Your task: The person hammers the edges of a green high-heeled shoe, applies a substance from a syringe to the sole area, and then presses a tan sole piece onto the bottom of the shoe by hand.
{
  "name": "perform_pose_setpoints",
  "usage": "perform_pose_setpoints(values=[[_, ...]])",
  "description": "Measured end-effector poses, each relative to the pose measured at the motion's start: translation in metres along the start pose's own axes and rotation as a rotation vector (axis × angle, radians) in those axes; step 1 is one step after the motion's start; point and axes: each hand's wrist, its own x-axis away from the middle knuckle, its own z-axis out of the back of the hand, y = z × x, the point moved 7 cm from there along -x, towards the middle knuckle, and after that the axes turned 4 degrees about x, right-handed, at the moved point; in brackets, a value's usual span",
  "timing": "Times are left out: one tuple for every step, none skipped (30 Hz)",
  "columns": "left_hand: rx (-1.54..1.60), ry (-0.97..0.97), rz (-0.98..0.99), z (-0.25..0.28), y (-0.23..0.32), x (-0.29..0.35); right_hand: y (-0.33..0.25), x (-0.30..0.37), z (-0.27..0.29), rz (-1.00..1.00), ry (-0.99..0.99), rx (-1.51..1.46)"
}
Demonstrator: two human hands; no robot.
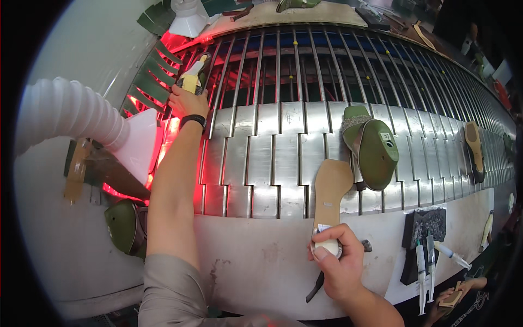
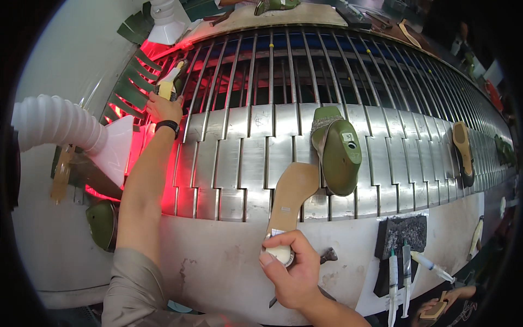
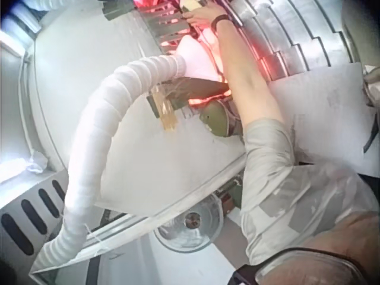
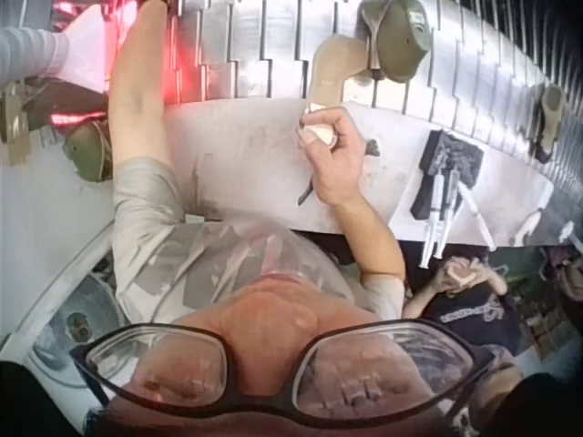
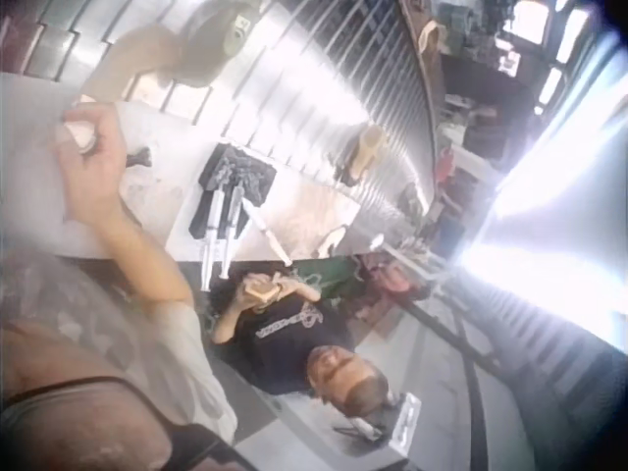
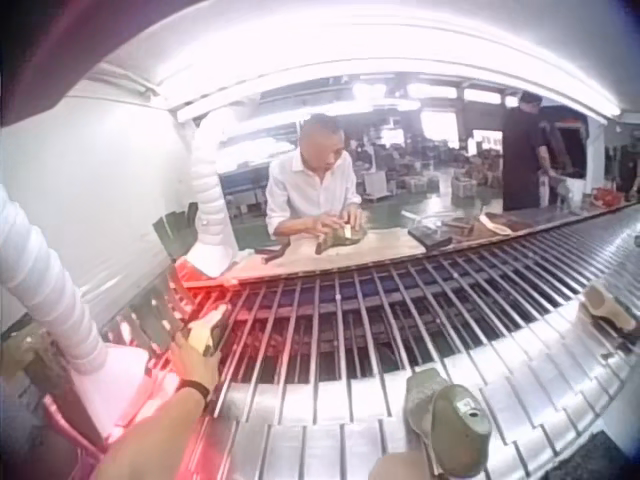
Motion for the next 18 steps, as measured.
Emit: perform_pose_setpoints(values=[[0.072,0.01,-0.023,0.015,0.001,0.014,0.0,0.0,-0.002,0.029,0.004,0.024],[0.144,0.022,-0.045,0.031,0.002,0.029,0.0,0.001,-0.004,0.058,0.006,0.049],[0.244,0.078,-0.092,0.05,-0.007,0.042,0.001,0.001,-0.009,0.068,-0.024,0.047],[0.315,0.081,-0.137,0.066,-0.009,0.059,0.002,-0.001,-0.008,0.086,-0.014,-0.017],[0.376,0.012,-0.148,0.084,-0.001,0.086,0.004,-0.003,-0.003,0.103,0.012,-0.079],[0.443,-0.027,-0.197,0.107,-0.003,0.109,0.006,-0.005,-0.002,0.113,-0.002,-0.075],[0.489,-0.074,-0.221,0.134,-0.006,0.134,0.008,-0.007,0.0,0.131,-0.003,-0.084],[0.536,-0.07,-0.28,0.162,-0.015,0.161,0.008,-0.008,0.001,0.148,-0.003,-0.092],[0.636,-0.186,-0.227,0.189,-0.027,0.185,0.007,-0.008,0.002,0.166,-0.007,-0.087],[0.646,-0.158,-0.304,0.222,-0.045,0.208,0.005,-0.008,-0.001,0.184,-0.019,-0.085],[0.665,-0.184,-0.331,0.256,-0.054,0.233,0.007,-0.009,0.004,0.205,-0.006,-0.096],[0.616,-0.153,-0.397,0.287,-0.066,0.258,0.006,-0.009,0.007,0.223,0.011,-0.096],[0.542,-0.172,-0.431,0.318,-0.078,0.276,0.004,-0.007,0.007,0.235,0.022,-0.1],[0.416,-0.131,-0.51,0.346,-0.092,0.295,0.004,-0.005,0.001,0.245,0.025,-0.104],[0.345,-0.197,-0.54,0.362,-0.11,0.311,0.006,0.0,-0.006,0.214,0.027,-0.144],[0.278,-0.266,-0.567,0.374,-0.122,0.325,0.009,0.008,-0.013,0.2,0.025,-0.139],[0.335,-0.387,-0.562,0.385,-0.132,0.332,0.014,0.016,-0.023,0.182,0.027,-0.192],[0.388,-0.506,-0.552,0.396,-0.141,0.339,0.022,0.028,-0.037,0.159,0.027,-0.247]])
